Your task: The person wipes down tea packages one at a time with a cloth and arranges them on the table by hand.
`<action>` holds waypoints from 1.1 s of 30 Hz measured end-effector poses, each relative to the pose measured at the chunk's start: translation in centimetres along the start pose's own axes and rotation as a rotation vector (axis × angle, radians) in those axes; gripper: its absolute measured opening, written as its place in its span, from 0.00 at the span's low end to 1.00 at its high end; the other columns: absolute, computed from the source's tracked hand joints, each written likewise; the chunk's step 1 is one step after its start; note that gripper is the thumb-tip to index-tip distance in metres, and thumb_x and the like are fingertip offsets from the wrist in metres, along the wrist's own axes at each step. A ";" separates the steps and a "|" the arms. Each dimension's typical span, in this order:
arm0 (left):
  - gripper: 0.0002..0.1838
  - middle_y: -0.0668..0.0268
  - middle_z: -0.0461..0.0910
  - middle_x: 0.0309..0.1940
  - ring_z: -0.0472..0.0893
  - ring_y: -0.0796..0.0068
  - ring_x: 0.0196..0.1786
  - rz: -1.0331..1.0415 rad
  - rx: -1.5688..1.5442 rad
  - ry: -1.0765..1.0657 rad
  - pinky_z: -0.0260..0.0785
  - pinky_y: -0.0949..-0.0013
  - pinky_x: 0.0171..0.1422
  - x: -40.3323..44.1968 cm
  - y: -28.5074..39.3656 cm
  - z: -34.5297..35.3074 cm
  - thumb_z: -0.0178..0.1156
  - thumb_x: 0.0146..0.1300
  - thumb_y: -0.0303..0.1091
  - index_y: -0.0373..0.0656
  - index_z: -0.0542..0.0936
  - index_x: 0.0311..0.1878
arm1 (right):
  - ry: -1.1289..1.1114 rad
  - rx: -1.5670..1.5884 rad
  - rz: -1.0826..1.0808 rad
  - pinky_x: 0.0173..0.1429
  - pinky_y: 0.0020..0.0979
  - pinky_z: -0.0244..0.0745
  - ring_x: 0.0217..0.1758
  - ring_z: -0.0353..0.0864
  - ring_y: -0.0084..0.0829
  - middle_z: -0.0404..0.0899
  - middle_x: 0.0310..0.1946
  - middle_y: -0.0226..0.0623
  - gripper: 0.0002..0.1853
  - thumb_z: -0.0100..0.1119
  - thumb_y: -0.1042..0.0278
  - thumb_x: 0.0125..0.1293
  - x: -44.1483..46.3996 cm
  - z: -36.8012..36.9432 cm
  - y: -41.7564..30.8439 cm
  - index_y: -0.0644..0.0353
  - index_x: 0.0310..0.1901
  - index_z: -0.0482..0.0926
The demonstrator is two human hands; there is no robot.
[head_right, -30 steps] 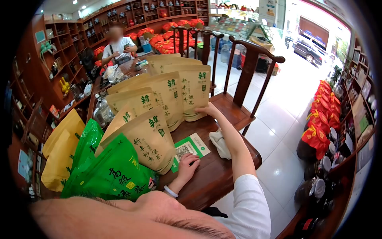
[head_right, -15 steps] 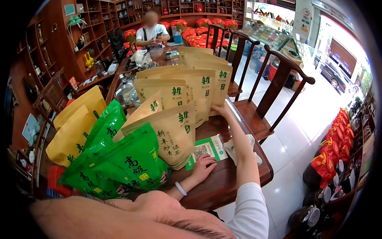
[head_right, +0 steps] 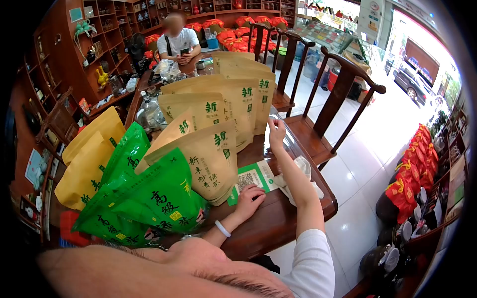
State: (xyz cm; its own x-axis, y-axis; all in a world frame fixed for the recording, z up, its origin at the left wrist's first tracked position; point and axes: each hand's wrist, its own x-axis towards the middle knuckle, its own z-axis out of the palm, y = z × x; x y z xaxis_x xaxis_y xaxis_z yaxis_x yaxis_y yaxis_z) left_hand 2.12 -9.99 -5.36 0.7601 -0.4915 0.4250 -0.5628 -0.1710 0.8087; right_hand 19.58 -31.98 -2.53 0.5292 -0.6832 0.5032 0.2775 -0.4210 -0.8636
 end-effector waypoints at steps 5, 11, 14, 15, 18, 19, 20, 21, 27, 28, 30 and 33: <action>0.07 0.66 0.81 0.37 0.72 0.63 0.52 0.002 0.011 -0.009 0.64 0.63 0.57 0.1 0.2 -0.2 0.61 0.51 0.32 0.40 0.82 0.31 | -0.224 0.358 -0.022 0.41 0.23 0.69 0.37 0.74 0.23 0.77 0.33 0.34 0.14 0.57 0.63 0.61 -2.0 1.5 -7.4 0.68 0.40 0.75; 0.07 0.65 0.81 0.36 0.72 0.60 0.52 -0.015 -0.035 -0.014 0.63 0.62 0.57 0.2 0.6 -0.4 0.61 0.52 0.34 0.41 0.81 0.30 | -0.392 0.480 0.405 0.32 0.19 0.64 0.27 0.71 0.16 0.76 0.26 0.27 0.05 0.60 0.71 0.57 -1.0 2.9 -9.1 0.61 0.33 0.75; 0.07 0.66 0.81 0.37 0.72 0.62 0.52 -0.007 -0.028 -0.011 0.64 0.63 0.57 0.1 0.2 -0.4 0.61 0.52 0.33 0.41 0.81 0.31 | -0.336 0.579 0.289 0.26 0.17 0.58 0.22 0.65 0.13 0.72 0.22 0.23 0.07 0.60 0.71 0.58 -0.5 2.8 -6.5 0.57 0.27 0.72; 0.07 0.66 0.81 0.37 0.72 0.64 0.51 0.000 -0.018 -0.009 0.64 0.64 0.56 0.1 0.1 -0.2 0.62 0.52 0.33 0.41 0.81 0.32 | -0.336 0.577 0.290 0.26 0.17 0.58 0.22 0.65 0.13 0.72 0.22 0.23 0.07 0.60 0.71 0.58 -0.7 2.3 -6.8 0.57 0.27 0.72; 0.06 0.66 0.81 0.37 0.72 0.64 0.51 0.006 -0.031 -0.018 0.64 0.64 0.56 0.1 -0.2 -0.1 0.62 0.51 0.32 0.41 0.81 0.32 | -0.272 0.592 0.325 0.27 0.17 0.60 0.24 0.67 0.14 0.73 0.22 0.23 0.06 0.60 0.70 0.58 -1.8 0.3 -8.1 0.57 0.27 0.72; 0.06 0.66 0.81 0.37 0.72 0.64 0.51 0.005 -0.035 -0.018 0.64 0.64 0.56 0.1 -0.3 -0.1 0.62 0.51 0.32 0.41 0.81 0.32 | -0.195 0.653 0.319 0.28 0.17 0.62 0.24 0.68 0.14 0.73 0.23 0.23 0.06 0.60 0.70 0.58 -1.9 -0.3 -7.9 0.57 0.27 0.72; 0.06 0.66 0.81 0.37 0.72 0.63 0.51 0.011 -0.028 -0.011 0.64 0.64 0.56 0.1 -0.3 -0.1 0.62 0.51 0.32 0.41 0.81 0.31 | -0.119 0.713 0.312 0.28 0.17 0.63 0.24 0.69 0.14 0.74 0.23 0.24 0.06 0.60 0.70 0.58 -1.8 -0.9 -7.7 0.57 0.28 0.72; 0.06 0.66 0.81 0.37 0.72 0.63 0.51 0.017 -0.021 -0.003 0.65 0.64 0.56 0.1 -0.2 -0.1 0.62 0.51 0.32 0.41 0.81 0.31 | -0.085 0.636 0.312 0.30 0.17 0.66 0.24 0.70 0.16 0.75 0.24 0.25 0.07 0.60 0.69 0.59 -1.4 -2.0 -6.6 0.58 0.27 0.72; 0.07 0.61 0.80 0.36 0.75 0.61 0.47 -0.022 -0.115 0.013 0.66 0.65 0.54 0.3 0.0 -0.3 0.62 0.51 0.30 0.38 0.80 0.32 | 0.033 0.689 0.303 0.31 0.18 0.67 0.25 0.71 0.16 0.75 0.25 0.27 0.07 0.60 0.69 0.59 -2.0 -8.3 -7.2 0.59 0.28 0.72; 0.10 0.60 0.78 0.38 0.76 0.64 0.45 0.030 -0.077 0.067 0.66 0.67 0.52 0.2 -0.2 -0.2 0.61 0.53 0.29 0.37 0.79 0.38 | 0.014 0.722 0.322 0.32 0.19 0.68 0.26 0.71 0.17 0.75 0.25 0.27 0.06 0.58 0.70 0.60 -2.2 -9.2 -7.0 0.59 0.28 0.72; 0.12 0.59 0.77 0.41 0.75 0.64 0.46 -0.052 -0.178 0.111 0.66 0.67 0.52 0.2 -0.5 0.1 0.61 0.54 0.30 0.36 0.77 0.41 | -0.020 0.746 0.347 0.34 0.20 0.69 0.27 0.72 0.18 0.75 0.25 0.27 0.06 0.55 0.71 0.62 -2.8 -10.7 -7.2 0.58 0.28 0.71; 0.19 0.59 0.75 0.44 0.75 0.69 0.45 -0.186 -0.302 0.129 0.67 0.70 0.50 0.4 -1.0 -0.1 0.59 0.58 0.31 0.34 0.70 0.51 | -0.042 0.754 0.334 0.35 0.19 0.69 0.28 0.72 0.18 0.75 0.26 0.27 0.06 0.55 0.71 0.62 -4.0 -12.0 -8.2 0.57 0.28 0.72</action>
State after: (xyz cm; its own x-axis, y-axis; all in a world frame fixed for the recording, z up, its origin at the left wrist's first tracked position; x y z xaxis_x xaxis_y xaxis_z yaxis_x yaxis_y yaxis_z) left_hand 3.00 -9.97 -5.95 0.8856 -0.3613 0.2918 -0.3047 0.0222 0.9522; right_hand 5.55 -32.99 2.92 0.7049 -0.6720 0.2269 0.5556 0.3243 -0.7656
